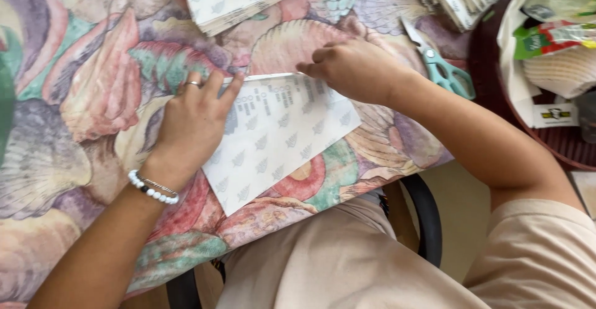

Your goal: Folding and creasing printed paper sheets into specific shapes at a table.

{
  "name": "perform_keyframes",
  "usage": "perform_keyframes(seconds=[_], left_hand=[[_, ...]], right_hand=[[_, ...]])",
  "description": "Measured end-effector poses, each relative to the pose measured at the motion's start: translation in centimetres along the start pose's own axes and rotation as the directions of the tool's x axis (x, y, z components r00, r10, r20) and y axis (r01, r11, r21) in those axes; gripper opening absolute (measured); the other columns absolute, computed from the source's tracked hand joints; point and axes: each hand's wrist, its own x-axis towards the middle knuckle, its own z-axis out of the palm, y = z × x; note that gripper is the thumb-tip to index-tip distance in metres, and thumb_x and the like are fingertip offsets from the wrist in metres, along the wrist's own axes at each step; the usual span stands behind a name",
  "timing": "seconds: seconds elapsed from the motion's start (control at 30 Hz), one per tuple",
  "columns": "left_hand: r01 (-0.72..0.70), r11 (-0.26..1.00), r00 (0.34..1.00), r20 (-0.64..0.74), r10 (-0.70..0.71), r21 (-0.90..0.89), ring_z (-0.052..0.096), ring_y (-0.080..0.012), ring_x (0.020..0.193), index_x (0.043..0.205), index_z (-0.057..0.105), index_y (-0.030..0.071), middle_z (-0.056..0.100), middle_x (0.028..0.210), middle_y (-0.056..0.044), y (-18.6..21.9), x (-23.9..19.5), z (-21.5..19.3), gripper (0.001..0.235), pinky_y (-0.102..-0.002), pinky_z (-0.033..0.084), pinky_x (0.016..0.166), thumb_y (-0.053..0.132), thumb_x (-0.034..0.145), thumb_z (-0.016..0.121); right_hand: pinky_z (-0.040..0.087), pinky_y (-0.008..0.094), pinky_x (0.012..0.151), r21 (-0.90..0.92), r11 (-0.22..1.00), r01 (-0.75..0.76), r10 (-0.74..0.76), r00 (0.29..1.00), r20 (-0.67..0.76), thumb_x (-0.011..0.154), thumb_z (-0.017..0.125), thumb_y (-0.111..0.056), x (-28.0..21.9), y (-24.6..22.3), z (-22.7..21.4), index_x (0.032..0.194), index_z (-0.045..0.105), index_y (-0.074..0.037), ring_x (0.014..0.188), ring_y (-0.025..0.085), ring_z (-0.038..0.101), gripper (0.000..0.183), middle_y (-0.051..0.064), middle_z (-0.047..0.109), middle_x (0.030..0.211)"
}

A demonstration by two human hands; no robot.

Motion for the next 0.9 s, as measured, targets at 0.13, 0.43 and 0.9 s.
perform_keyframes(seconds=[0.13,0.43,0.9], left_hand=[[-0.012,1.0,1.0,-0.016,0.012,-0.001,0.057,-0.0297,0.109,0.156,0.048,0.023,0.058,0.117,-0.004,0.0,-0.3,0.4,0.076,-0.024,0.058,0.048,0.001,0.084,0.058],[-0.007,0.997,1.0,0.013,0.008,-0.08,0.056,-0.0321,0.109,0.153,0.053,0.024,0.057,0.12,-0.006,0.0,-0.3,0.5,0.071,-0.033,0.062,0.069,0.0,0.087,0.059],[-0.004,0.986,1.0,0.024,0.008,-0.168,0.055,-0.0279,0.099,0.151,0.055,0.018,0.059,0.113,-0.007,0.1,0.1,-0.1,0.069,-0.035,0.058,0.076,-0.008,0.087,0.056]], right_hand=[[0.065,0.031,0.063,-0.03,0.999,0.01,-0.008,0.997,0.083,0.094,0.055,0.016,0.3,-0.6,-0.1,0.145,0.063,-0.012,0.073,0.019,0.065,0.059,0.001,0.067,0.079],[0.068,0.034,0.06,-0.142,0.99,-0.004,0.018,0.995,0.1,0.103,0.058,-0.005,0.7,-1.2,0.1,0.141,0.064,-0.011,0.078,0.023,0.071,0.039,0.007,0.076,0.099],[0.057,0.032,0.043,-0.281,0.96,0.004,0.079,0.956,0.284,0.089,0.047,0.016,2.8,-3.1,-2.3,0.168,0.028,-0.031,0.051,0.016,0.06,0.094,-0.002,0.061,0.056]])
